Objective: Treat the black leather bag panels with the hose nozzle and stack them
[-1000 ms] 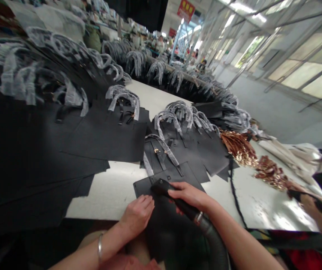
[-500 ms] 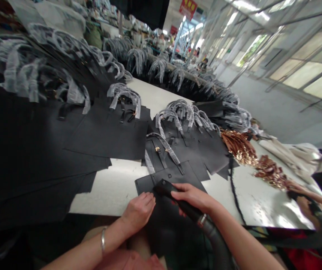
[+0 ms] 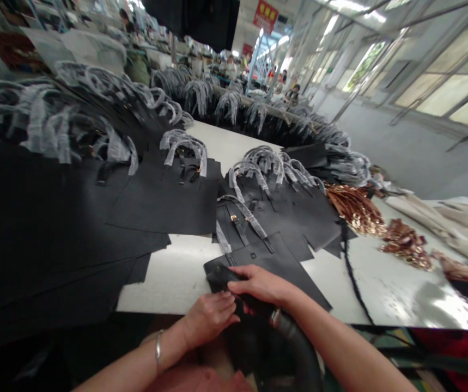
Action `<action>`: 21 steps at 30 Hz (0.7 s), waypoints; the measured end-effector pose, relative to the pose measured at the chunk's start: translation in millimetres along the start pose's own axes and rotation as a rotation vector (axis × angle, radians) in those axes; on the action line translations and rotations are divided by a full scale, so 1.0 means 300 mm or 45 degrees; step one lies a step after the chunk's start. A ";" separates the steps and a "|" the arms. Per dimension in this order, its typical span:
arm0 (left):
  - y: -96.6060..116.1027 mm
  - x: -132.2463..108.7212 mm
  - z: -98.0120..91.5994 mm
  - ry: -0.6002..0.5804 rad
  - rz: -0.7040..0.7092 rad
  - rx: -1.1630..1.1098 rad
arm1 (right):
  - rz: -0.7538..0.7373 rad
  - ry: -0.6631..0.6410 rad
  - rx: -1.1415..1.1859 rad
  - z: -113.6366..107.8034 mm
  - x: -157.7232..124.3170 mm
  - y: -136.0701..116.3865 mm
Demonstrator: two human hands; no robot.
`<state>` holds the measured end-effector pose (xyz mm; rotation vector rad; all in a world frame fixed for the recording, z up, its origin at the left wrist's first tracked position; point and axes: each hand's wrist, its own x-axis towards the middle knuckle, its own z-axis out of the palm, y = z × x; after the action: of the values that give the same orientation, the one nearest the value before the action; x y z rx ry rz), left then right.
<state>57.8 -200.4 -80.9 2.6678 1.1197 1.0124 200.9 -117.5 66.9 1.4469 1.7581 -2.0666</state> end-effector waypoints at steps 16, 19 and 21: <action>0.012 0.010 0.026 -0.013 -0.141 0.002 | -0.114 0.057 -0.080 0.053 0.073 -0.060; 0.018 0.013 0.016 -0.022 -0.232 -0.011 | -0.224 0.363 -0.095 0.052 0.109 -0.054; 0.006 0.031 0.001 -0.035 -0.351 -0.027 | -0.314 0.537 -0.024 0.012 0.081 -0.035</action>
<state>64.1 -195.6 -75.4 2.4141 1.4124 0.9279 179.1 -104.9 57.9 1.8535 2.2010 -1.9437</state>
